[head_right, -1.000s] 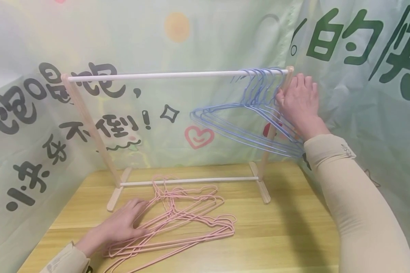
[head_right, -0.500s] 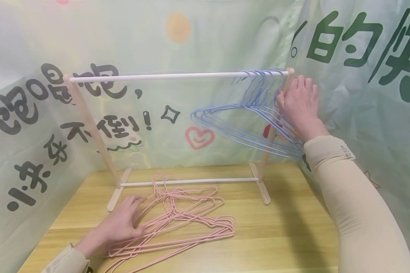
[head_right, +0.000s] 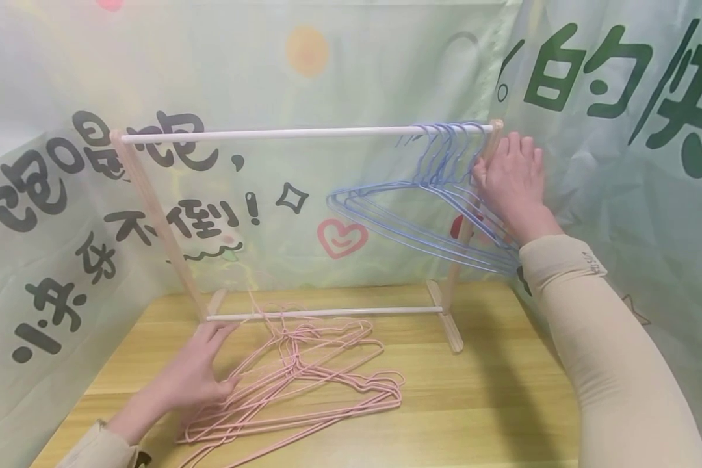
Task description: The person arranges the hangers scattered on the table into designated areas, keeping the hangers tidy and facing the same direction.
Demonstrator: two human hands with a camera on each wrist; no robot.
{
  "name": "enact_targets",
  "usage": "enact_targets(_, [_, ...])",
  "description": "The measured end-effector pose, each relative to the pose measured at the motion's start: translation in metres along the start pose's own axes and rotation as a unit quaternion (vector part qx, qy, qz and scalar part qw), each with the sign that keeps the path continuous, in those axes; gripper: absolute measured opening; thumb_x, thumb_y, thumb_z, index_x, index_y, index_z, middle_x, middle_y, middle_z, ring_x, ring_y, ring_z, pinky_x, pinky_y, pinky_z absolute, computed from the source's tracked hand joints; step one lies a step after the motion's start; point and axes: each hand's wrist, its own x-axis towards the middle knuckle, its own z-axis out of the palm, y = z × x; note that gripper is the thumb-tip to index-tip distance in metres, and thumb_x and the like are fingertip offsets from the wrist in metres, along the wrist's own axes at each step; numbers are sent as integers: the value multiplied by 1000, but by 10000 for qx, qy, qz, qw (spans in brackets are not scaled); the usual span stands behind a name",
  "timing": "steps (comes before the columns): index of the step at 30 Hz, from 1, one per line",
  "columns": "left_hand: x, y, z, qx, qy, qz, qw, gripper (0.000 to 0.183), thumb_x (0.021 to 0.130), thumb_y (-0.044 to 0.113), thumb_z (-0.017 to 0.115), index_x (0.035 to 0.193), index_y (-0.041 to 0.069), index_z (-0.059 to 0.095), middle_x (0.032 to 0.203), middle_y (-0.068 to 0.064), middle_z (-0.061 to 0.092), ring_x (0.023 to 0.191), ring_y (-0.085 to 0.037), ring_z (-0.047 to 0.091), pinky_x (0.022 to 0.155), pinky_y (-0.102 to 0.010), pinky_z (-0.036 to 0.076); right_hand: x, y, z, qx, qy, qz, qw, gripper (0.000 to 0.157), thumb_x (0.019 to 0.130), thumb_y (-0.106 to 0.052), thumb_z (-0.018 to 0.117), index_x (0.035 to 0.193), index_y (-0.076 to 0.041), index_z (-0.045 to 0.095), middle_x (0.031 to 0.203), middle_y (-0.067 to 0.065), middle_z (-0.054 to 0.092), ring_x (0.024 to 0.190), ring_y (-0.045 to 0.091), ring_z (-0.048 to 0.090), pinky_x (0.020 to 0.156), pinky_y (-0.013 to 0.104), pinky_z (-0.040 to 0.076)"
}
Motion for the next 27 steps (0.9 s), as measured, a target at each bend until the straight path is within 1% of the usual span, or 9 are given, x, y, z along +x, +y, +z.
enact_targets(3, [4, -1, -12, -51, 170, 55, 9998, 106, 62, 40, 93, 149, 0, 48, 133, -15, 52, 118, -31, 53, 93, -51, 52, -1, 1, 0, 3, 13, 3, 10000, 43, 103, -29, 40, 98, 14, 42, 102, 29, 36, 100, 50, 32, 86, 61, 29])
enact_targets(7, [8, -3, -27, -58, 419, 112, 9990, 107, 60, 36, 94, 148, -1, 47, 135, -15, 50, 113, -29, 51, 86, -48, 53, 0, 1, 0, 44, 36, -3, 10000, 43, 103, -29, 40, 99, 13, 42, 102, 29, 36, 100, 50, 33, 85, 61, 29])
enact_targets(9, [9, -4, -35, -11, 587, 201, 9981, 107, 59, 35, 95, 148, -1, 48, 135, -17, 50, 110, -28, 50, 82, -47, 52, 0, 1, 0, 61, 30, -5, 10000, 42, 102, -29, 40, 100, 13, 42, 101, 28, 37, 100, 50, 33, 85, 61, 30])
enact_targets(11, [10, -5, -43, 29, 784, 315, 9964, 110, 58, 35, 95, 149, -2, 47, 133, -19, 51, 110, -30, 51, 83, -49, 52, 0, 1, -1, 44, -1, 2, 10000, 43, 102, -30, 40, 101, 13, 42, 101, 28, 36, 100, 49, 33, 85, 60, 30])
enact_targets(14, [11, -7, -57, 100, 1084, 483, 9929, 110, 58, 37, 92, 150, -2, 47, 130, -23, 53, 111, -36, 51, 85, -52, 51, 1, 0, -1, 16, -22, -3, 10000, 43, 102, -30, 40, 101, 13, 42, 101, 28, 36, 100, 49, 33, 85, 60, 30])
enact_targets(16, [13, -9, -66, 129, 1289, 594, 9898, 107, 61, 40, 88, 150, -3, 47, 129, -26, 53, 111, -40, 50, 86, -54, 48, 1, 0, -1, -20, -24, -15, 10000, 44, 102, -30, 40, 102, 14, 42, 102, 28, 36, 99, 49, 33, 85, 60, 30])
enact_targets(20, [16, -13, -86, 265, 1676, 790, 9823, 97, 74, 50, 75, 147, -8, 48, 125, -30, 53, 106, -45, 51, 83, -54, 45, 2, 0, -1, -58, -32, -21, 10000, 44, 103, -30, 39, 101, 14, 42, 101, 29, 36, 99, 50, 33, 85, 60, 30])
enact_targets(22, [17, -15, -95, 344, 1801, 815, 9797, 95, 78, 53, 68, 147, -9, 48, 125, -32, 53, 104, -46, 51, 82, -54, 44, 2, 0, -1, -52, -38, -8, 10000, 44, 103, -30, 39, 100, 14, 42, 101, 28, 36, 98, 49, 33, 85, 60, 30])
enact_targets(27, [23, -19, -115, 536, 2018, 770, 9749, 97, 81, 59, 63, 149, -8, 47, 126, -33, 53, 100, -48, 50, 81, -53, 40, 2, 0, 0, -24, -63, 0, 10000, 43, 103, -29, 39, 99, 13, 41, 100, 28, 35, 98, 49, 32, 85, 60, 29])
